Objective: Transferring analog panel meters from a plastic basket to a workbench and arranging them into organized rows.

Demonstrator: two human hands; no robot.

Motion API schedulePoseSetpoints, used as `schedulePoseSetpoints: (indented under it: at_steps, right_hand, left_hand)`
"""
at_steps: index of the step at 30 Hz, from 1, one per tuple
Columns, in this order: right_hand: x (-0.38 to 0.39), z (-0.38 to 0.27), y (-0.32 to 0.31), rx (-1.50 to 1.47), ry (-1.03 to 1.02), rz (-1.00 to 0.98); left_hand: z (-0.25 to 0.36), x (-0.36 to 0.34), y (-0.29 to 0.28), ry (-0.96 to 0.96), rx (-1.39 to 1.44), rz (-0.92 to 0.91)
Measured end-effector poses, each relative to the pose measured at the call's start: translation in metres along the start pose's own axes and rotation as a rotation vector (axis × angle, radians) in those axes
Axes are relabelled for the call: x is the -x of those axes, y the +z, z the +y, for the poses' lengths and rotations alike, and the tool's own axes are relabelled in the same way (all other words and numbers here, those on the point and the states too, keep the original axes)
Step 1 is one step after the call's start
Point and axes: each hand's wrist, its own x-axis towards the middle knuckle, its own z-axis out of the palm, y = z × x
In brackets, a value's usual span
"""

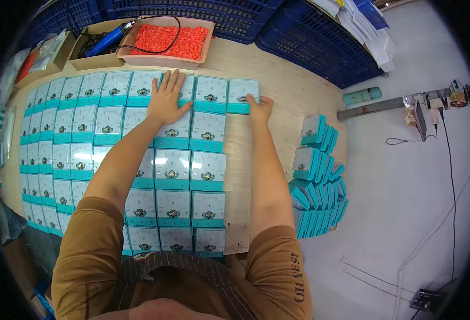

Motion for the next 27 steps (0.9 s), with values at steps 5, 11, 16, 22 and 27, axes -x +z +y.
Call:
schedulePoseSetpoints:
  at_steps: [5,11,16,22,27]
  right_hand:
    - [0.038,-0.022,-0.023,0.979,0.022,-0.133]
    - [0.174,-0.065,-0.137,0.461,-0.468,-0.075]
    - [0.299,-0.029,-0.277,0.702,-0.398,0.278]
    - [0.305,0.003,-0.368,0.979,-0.348,0.304]
    - [0.282,0.019,-0.372,1.036,-0.28,0.055]
  left_hand:
    - [0.006,-0.005,0.003,0.013,-0.061,-0.017]
    - [-0.012,-0.001,0.019,0.091,0.034,0.343]
    - [0.075,0.048,-0.02,0.482,0.293,0.316]
    - [0.235,0.176,-0.048,0.663,0.624,-0.39]
    - [0.315,0.215,-0.01,0.395,0.744,-0.1]
